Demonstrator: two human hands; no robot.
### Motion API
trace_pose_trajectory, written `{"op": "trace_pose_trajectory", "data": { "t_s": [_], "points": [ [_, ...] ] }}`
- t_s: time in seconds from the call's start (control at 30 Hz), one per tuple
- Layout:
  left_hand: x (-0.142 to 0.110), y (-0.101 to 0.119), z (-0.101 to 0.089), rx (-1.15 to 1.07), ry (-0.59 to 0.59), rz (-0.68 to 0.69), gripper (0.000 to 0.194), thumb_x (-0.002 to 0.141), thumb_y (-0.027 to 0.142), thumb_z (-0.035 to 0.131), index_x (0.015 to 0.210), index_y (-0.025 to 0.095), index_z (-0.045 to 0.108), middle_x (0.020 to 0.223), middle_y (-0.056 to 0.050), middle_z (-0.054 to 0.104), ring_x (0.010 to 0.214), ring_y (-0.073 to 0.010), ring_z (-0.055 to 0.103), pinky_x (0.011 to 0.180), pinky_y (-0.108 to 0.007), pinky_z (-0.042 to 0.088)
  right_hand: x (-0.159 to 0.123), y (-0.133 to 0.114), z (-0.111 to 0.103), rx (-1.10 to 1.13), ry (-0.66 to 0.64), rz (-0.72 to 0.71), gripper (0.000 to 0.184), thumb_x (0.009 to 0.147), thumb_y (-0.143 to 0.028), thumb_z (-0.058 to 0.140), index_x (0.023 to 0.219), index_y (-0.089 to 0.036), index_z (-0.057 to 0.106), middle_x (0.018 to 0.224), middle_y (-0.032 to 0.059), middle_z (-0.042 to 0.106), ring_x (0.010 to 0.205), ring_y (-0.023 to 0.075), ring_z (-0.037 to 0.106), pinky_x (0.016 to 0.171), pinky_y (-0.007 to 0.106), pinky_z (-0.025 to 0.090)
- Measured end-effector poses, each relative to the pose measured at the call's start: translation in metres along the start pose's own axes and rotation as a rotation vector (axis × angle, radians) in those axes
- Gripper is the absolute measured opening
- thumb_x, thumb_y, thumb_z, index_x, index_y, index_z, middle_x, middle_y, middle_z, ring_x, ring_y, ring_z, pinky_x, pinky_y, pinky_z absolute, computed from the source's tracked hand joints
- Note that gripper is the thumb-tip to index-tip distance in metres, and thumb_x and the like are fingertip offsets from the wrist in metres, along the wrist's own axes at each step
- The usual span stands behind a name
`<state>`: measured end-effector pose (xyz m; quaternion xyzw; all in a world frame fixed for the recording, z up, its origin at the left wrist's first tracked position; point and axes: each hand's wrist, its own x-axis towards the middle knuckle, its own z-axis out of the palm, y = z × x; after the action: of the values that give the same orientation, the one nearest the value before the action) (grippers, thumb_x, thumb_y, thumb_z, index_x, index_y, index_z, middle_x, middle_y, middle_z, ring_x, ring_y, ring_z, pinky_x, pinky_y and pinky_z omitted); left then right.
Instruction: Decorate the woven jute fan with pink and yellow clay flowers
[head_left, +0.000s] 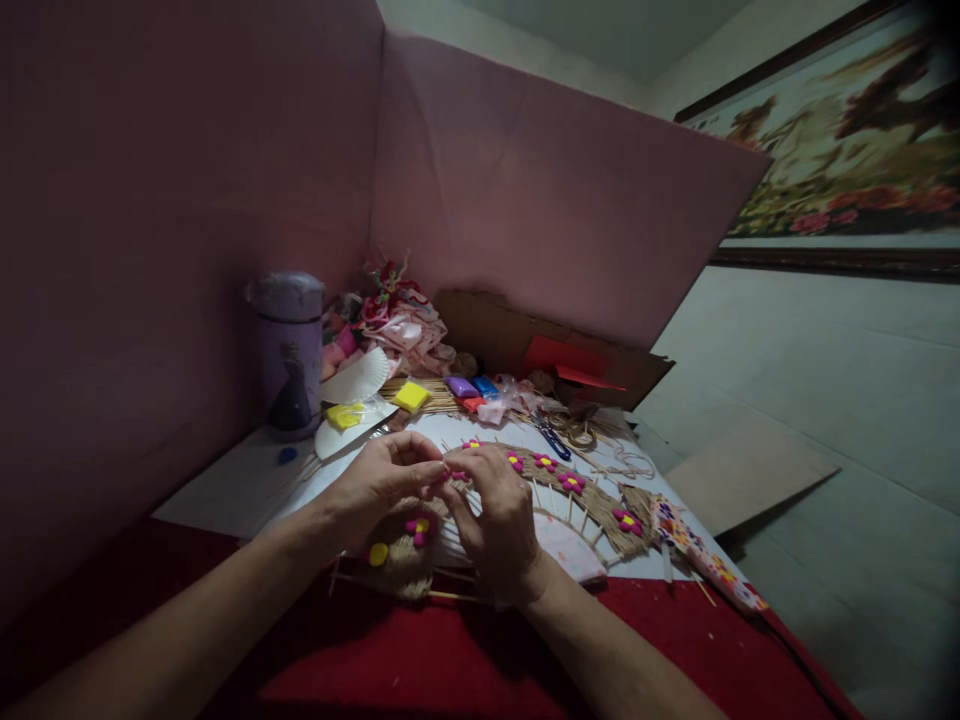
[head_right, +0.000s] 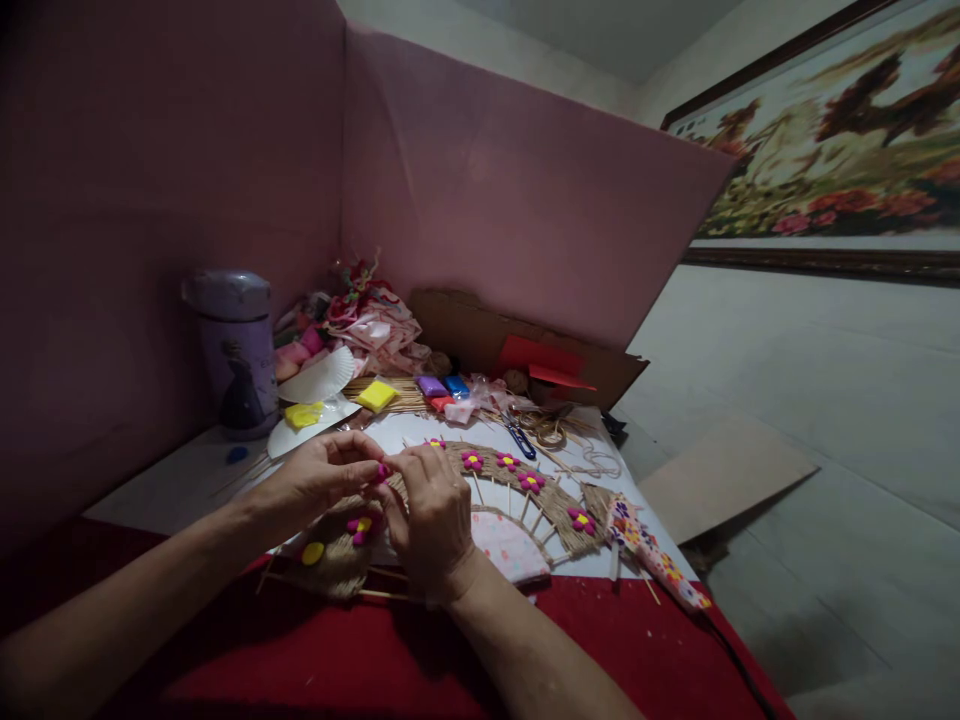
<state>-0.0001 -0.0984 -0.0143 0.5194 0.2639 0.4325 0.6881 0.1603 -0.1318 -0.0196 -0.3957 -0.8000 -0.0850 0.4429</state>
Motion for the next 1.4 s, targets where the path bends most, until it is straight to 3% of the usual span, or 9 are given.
{"op": "trace_pose_trajectory", "data": {
  "t_s": [0.2,0.43,0.67,0.77,0.87,1.0,1.17,1.4],
  "points": [
    [-0.0036,0.0048,0.0020,0.143,-0.017,0.032,0.022,0.065,0.029,0.072,0.078,0.014,0.062,0.069,0.000,0.061,0.054,-0.0095,0.055,0.056,-0.025,0.047,-0.0004,0.0030,0.0027,0.015,0.004,-0.048,0.011,0.085,-0.018,0.049,0.087,-0.019,0.060,0.085,0.0071,0.058,0.083,0.0191,0.054,0.074,0.034,0.045],
    [-0.0003,0.0041,-0.0044,0.131,0.035,0.008,0.025,0.059,0.026,0.075,0.077,0.014,0.061,0.064,0.000,0.061,0.051,-0.0089,0.053,0.053,-0.024,0.046,0.0003,0.0043,0.0033,0.147,-0.072,-0.032,0.011,0.083,-0.016,0.049,0.090,-0.018,0.057,0.088,0.0068,0.058,0.085,0.0191,0.053,0.075,0.033,0.044],
    [-0.0042,0.0061,-0.0005,0.048,0.029,-0.003,0.018,0.063,0.019,0.072,0.073,0.015,0.057,0.060,0.002,0.058,0.052,-0.0087,0.052,0.052,-0.023,0.045,0.0038,0.0014,0.0019,0.342,-0.027,0.057,0.005,0.081,-0.018,0.052,0.079,-0.018,0.057,0.076,0.0032,0.057,0.067,0.0138,0.051,0.062,0.028,0.045],
    [-0.0051,0.0077,0.0003,0.000,0.041,0.004,0.018,0.064,0.021,0.072,0.074,0.015,0.058,0.063,0.001,0.058,0.054,-0.0089,0.053,0.054,-0.024,0.046,0.0035,0.0018,0.0004,0.386,-0.028,0.086,0.008,0.082,-0.019,0.053,0.088,-0.018,0.058,0.079,0.0038,0.059,0.068,0.0137,0.053,0.064,0.028,0.045],
    [-0.0044,0.0072,-0.0006,-0.009,0.051,0.023,0.021,0.063,0.022,0.073,0.080,0.016,0.061,0.069,0.000,0.060,0.056,-0.0097,0.055,0.055,-0.024,0.046,0.0022,0.0039,0.0015,0.371,0.013,0.083,0.019,0.081,-0.018,0.055,0.100,-0.018,0.056,0.083,0.0040,0.059,0.068,0.0138,0.053,0.065,0.029,0.046],
    [-0.0030,0.0032,-0.0023,0.039,0.046,0.018,0.023,0.062,0.025,0.074,0.079,0.015,0.063,0.067,-0.001,0.061,0.054,-0.0093,0.054,0.053,-0.023,0.044,0.0011,0.0070,0.0051,0.303,-0.006,0.028,0.009,0.082,-0.016,0.052,0.089,-0.019,0.058,0.081,0.0048,0.058,0.074,0.0162,0.054,0.068,0.031,0.046],
    [-0.0034,0.0027,-0.0025,0.112,0.021,0.047,0.025,0.063,0.029,0.073,0.081,0.015,0.063,0.069,-0.002,0.062,0.056,-0.0105,0.055,0.054,-0.024,0.045,0.0005,0.0089,0.0046,0.297,-0.014,0.013,0.013,0.083,-0.013,0.048,0.089,-0.019,0.058,0.086,0.0066,0.057,0.083,0.0177,0.054,0.074,0.032,0.046],
    [-0.0050,0.0040,-0.0039,0.129,-0.012,0.023,0.021,0.064,0.028,0.072,0.079,0.015,0.064,0.068,-0.001,0.061,0.056,-0.0102,0.055,0.055,-0.024,0.045,0.0011,0.0097,0.0032,0.235,-0.060,-0.023,0.006,0.083,-0.018,0.052,0.085,-0.020,0.058,0.082,0.0050,0.059,0.077,0.0171,0.055,0.070,0.031,0.045]
  ]
}}
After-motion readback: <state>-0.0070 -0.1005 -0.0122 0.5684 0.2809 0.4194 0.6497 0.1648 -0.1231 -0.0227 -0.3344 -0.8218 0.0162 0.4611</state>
